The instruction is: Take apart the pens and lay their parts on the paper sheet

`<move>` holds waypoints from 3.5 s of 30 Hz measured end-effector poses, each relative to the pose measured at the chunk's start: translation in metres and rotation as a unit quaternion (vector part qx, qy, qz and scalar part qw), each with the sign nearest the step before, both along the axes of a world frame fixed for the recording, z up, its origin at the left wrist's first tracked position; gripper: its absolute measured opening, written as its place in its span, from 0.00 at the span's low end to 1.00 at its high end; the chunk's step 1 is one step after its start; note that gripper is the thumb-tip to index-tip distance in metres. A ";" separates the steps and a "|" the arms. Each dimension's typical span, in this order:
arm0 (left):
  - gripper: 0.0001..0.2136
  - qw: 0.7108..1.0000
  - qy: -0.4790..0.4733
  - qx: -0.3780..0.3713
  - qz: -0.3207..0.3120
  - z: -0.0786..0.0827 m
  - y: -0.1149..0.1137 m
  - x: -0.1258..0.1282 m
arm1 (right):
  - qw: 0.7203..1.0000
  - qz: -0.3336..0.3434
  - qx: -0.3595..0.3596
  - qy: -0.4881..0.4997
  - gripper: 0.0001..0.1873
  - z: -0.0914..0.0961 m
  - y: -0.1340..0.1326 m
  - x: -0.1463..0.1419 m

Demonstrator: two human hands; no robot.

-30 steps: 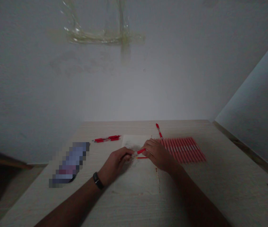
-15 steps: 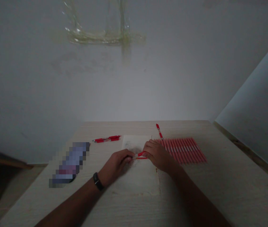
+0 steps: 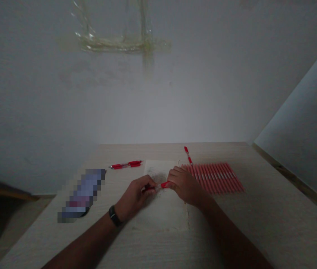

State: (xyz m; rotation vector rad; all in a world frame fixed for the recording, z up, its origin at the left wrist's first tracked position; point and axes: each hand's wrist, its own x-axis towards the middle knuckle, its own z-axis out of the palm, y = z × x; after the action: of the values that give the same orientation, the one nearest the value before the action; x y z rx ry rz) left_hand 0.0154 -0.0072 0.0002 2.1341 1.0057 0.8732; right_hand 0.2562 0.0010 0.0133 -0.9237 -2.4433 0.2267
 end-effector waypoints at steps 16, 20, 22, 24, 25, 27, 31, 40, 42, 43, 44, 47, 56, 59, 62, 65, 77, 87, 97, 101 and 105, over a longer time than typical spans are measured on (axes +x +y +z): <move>0.07 0.999 0.027 0.025 0.008 0.005 -0.005 0.005 | 0.999 0.004 -0.025 0.028 0.14 0.001 0.001 0.001; 0.07 0.998 0.045 0.018 0.038 0.003 -0.003 0.004 | 0.998 -0.041 -0.029 0.039 0.09 0.000 0.007 0.015; 0.06 0.997 0.058 0.016 0.049 0.003 -0.003 0.004 | 0.997 -0.068 -0.024 0.030 0.05 -0.005 0.012 0.022; 0.06 0.996 0.073 0.015 0.057 0.003 -0.002 0.003 | 0.996 -0.085 -0.016 0.012 0.02 -0.012 0.016 0.027; 0.06 0.995 0.080 0.015 0.058 0.002 -0.002 0.003 | 0.996 -0.089 -0.016 0.001 0.02 -0.015 0.018 0.028; 0.05 0.995 0.088 0.015 0.044 0.002 -0.002 0.003 | 0.995 -0.093 -0.020 -0.015 0.03 -0.020 0.019 0.028; 0.05 0.994 0.106 0.022 -0.013 0.001 -0.003 0.004 | 0.995 -0.095 -0.029 -0.027 0.05 -0.021 0.017 0.022; 0.04 0.990 0.137 0.030 -0.033 -0.002 -0.004 0.004 | 0.995 -0.096 -0.023 -0.028 0.03 -0.018 0.016 0.021; 0.04 0.990 0.137 0.030 -0.030 -0.002 -0.004 0.004 | 0.995 -0.092 -0.023 -0.034 0.02 -0.017 0.015 0.020; 0.04 0.990 0.137 0.030 -0.026 -0.001 -0.004 0.004 | 0.995 -0.089 -0.023 -0.038 0.02 -0.016 0.014 0.020; 0.04 0.990 0.136 0.030 -0.020 -0.001 -0.004 0.004 | 0.995 -0.086 -0.023 -0.042 0.02 -0.016 0.014 0.019; 0.03 0.990 0.136 0.028 0.014 -0.001 -0.003 0.003 | 0.995 -0.079 -0.019 -0.058 0.02 -0.016 0.012 0.018; 0.03 0.989 0.131 0.011 0.075 -0.001 0.000 0.003 | 0.994 -0.076 0.004 -0.081 0.02 -0.006 0.006 0.008; 0.03 0.990 0.100 0.008 0.096 0.000 0.000 0.002 | 0.992 -0.108 0.014 -0.066 0.02 -0.002 0.007 0.009; 0.03 0.990 0.083 0.008 0.116 -0.001 0.001 0.001 | 0.990 -0.131 0.015 -0.050 0.03 -0.002 0.011 0.015; 0.04 0.989 0.076 0.009 0.125 -0.001 0.001 0.000 | 0.989 -0.141 0.030 -0.035 0.06 -0.004 0.015 0.021; 0.06 0.984 0.064 0.009 0.164 -0.002 0.001 -0.002 | 0.986 -0.148 0.074 -0.018 0.09 -0.003 0.017 0.026; 0.03 0.984 0.072 0.019 0.159 -0.005 0.003 -0.003 | 0.987 -0.140 0.078 -0.025 0.10 -0.002 0.018 0.032; 0.05 0.991 0.082 0.044 0.091 -0.001 0.004 -0.002 | 0.996 -0.079 0.042 0.014 0.08 -0.007 0.012 0.016; 0.05 0.993 0.083 0.036 0.075 0.000 0.003 -0.001 | 0.998 -0.052 0.017 0.039 0.12 -0.007 0.005 0.006; 0.05 0.992 0.084 0.034 0.083 0.001 0.003 -0.001 | 0.994 -0.082 0.033 0.060 0.11 -0.001 0.005 0.010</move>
State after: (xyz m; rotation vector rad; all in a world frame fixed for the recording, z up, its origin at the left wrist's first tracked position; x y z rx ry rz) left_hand 0.0146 -0.0044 0.0008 2.2343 1.2701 0.8261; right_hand 0.2666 0.0062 0.0119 -1.0440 -2.2399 0.1381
